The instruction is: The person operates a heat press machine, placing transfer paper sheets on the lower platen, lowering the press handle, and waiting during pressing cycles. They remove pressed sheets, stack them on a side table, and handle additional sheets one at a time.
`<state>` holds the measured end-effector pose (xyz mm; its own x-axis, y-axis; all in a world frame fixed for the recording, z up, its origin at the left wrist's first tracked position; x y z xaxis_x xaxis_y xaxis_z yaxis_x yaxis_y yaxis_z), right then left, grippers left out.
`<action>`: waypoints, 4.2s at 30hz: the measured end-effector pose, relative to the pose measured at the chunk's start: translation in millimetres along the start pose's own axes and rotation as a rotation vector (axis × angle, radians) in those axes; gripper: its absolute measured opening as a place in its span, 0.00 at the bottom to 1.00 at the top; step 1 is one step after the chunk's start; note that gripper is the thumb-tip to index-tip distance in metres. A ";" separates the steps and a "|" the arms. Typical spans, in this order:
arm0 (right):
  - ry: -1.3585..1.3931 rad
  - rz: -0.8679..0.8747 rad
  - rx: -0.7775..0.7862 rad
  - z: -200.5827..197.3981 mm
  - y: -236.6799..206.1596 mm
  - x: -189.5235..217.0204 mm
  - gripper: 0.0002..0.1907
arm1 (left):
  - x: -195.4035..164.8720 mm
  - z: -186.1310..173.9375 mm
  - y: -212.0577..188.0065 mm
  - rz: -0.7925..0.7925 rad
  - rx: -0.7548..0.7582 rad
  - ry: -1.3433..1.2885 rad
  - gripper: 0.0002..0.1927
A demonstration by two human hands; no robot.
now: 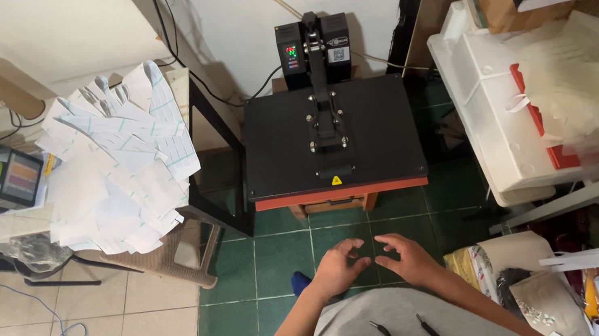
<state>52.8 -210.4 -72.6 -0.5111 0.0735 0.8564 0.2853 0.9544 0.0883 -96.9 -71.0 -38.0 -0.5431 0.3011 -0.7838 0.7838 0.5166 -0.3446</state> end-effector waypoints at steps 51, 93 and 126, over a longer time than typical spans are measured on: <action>-0.142 0.037 -0.152 -72.7 58.1 -20.3 0.32 | -2.1 -70.7 58.2 -0.091 -0.074 -0.046 0.27; -0.151 0.137 0.023 -41.5 81.3 -19.3 0.36 | 17.9 -100.2 65.7 -0.123 -0.088 -0.023 0.24; -0.087 0.108 0.014 -31.7 72.2 -12.2 0.35 | 13.9 -98.6 60.2 -0.205 -0.022 0.052 0.26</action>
<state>105.3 -151.5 -60.5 -0.5470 0.2000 0.8129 0.3310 0.9436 -0.0094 -86.9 43.3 -18.7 -0.7059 0.2287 -0.6703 0.6487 0.5886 -0.4824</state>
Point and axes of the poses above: each hand's wrist, its own y-axis towards the middle knuckle, its own z-axis out of the palm, x = y × z, the point moved 4 cm from there along y, towards the middle knuckle, and after that the axes turned 15 degrees about -z, right-handed, at the moved point
